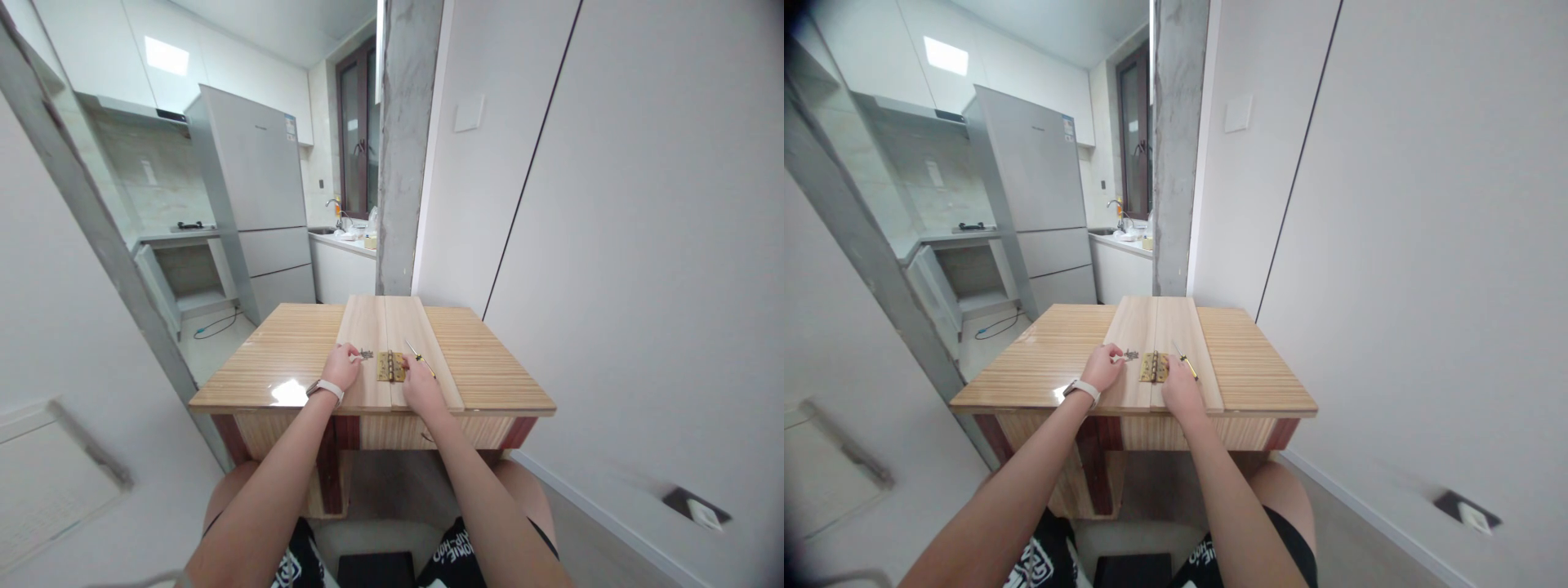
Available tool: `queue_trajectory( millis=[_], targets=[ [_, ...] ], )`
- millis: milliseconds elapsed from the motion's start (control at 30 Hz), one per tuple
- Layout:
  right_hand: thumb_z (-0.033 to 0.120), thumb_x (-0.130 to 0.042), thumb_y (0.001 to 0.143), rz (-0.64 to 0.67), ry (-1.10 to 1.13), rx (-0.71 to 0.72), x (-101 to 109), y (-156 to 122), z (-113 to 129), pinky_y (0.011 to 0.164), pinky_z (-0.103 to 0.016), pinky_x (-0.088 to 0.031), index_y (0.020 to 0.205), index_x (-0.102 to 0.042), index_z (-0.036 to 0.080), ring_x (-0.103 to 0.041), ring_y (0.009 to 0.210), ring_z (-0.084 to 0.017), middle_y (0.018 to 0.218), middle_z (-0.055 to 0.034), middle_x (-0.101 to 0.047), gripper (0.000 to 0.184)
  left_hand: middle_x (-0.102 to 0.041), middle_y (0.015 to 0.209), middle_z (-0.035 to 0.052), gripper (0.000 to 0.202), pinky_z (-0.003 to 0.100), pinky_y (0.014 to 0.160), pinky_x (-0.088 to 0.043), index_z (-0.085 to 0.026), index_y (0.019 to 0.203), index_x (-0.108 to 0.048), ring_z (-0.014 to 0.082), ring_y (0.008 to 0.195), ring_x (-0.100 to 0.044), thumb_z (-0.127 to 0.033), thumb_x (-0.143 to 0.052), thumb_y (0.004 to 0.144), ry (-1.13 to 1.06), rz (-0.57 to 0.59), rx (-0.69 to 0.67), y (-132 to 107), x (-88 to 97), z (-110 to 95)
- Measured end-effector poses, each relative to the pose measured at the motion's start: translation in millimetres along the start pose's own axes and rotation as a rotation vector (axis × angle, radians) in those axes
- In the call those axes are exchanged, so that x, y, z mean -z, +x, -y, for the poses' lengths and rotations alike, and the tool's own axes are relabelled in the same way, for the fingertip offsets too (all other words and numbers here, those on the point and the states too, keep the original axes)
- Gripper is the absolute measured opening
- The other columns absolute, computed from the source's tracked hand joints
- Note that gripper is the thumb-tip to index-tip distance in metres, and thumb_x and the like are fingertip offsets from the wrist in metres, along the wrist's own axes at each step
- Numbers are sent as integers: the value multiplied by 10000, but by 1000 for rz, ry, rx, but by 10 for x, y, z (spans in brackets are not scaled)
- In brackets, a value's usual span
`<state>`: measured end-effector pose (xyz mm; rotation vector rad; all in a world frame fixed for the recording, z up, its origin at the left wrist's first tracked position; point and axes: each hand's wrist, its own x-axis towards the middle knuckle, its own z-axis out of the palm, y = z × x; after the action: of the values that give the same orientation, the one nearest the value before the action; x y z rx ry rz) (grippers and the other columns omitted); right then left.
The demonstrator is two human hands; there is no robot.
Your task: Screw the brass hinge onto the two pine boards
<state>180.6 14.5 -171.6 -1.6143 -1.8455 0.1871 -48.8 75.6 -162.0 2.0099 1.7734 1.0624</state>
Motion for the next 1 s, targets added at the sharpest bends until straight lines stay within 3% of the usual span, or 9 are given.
queue_trajectory(
  millis=[367, 533, 667, 867, 1000],
  targets=[
    [25, -384, 901, -5, -2, 3, -15, 3, -26, 979, -323, -459, 1314, -586, 211, -607, 1127, -223, 1183, -121, -680, 496, -704, 931, 98, 129, 296, 860, -486, -179, 847, -704, 208, 916, -667, -155, -602, 922, 134, 59, -25, 50, -79, -103],
    [18, -393, 887, -10, 1, 2, -24, 4, -40, 994, -318, -452, 1329, -573, 213, -602, 1131, -215, 1184, -117, -673, 515, -747, 921, 75, 100, 286, 828, -508, -176, 957, -705, 184, 875, -690, -148, -609, 946, -92, 46, -16, 63, -24, -124],
    [24, -396, 887, -6, -15, 2, -16, 0, -32, 979, -325, -456, 1336, -569, 219, -605, 1109, -220, 1175, -116, -669, 520, -760, 924, 63, 209, 280, 846, -526, -188, 1103, -724, 169, 875, -706, -169, -561, 974, -271, 87, -62, 93, -47, -170],
    [40, -389, 895, -6, -16, 9, 3, -9, -5, 966, -319, -462, 1335, -568, 222, -606, 1107, -215, 1168, -111, -670, 509, -747, 847, 25, 120, 256, 772, -524, -192, 993, -682, 155, 806, -691, -158, -585, 933, -284, 118, -57, 74, -182, -223],
    [42, -389, 899, -12, -45, 5, 8, -13, 6, 951, -323, -468, 1327, -574, 227, -613, 1085, -219, 1151, -111, -674, 501, -762, 904, 35, 96, 251, 794, -529, -203, 941, -642, 152, 864, -713, -157, -560, 959, -341, 135, -51, 67, -234, -217]
  ],
)
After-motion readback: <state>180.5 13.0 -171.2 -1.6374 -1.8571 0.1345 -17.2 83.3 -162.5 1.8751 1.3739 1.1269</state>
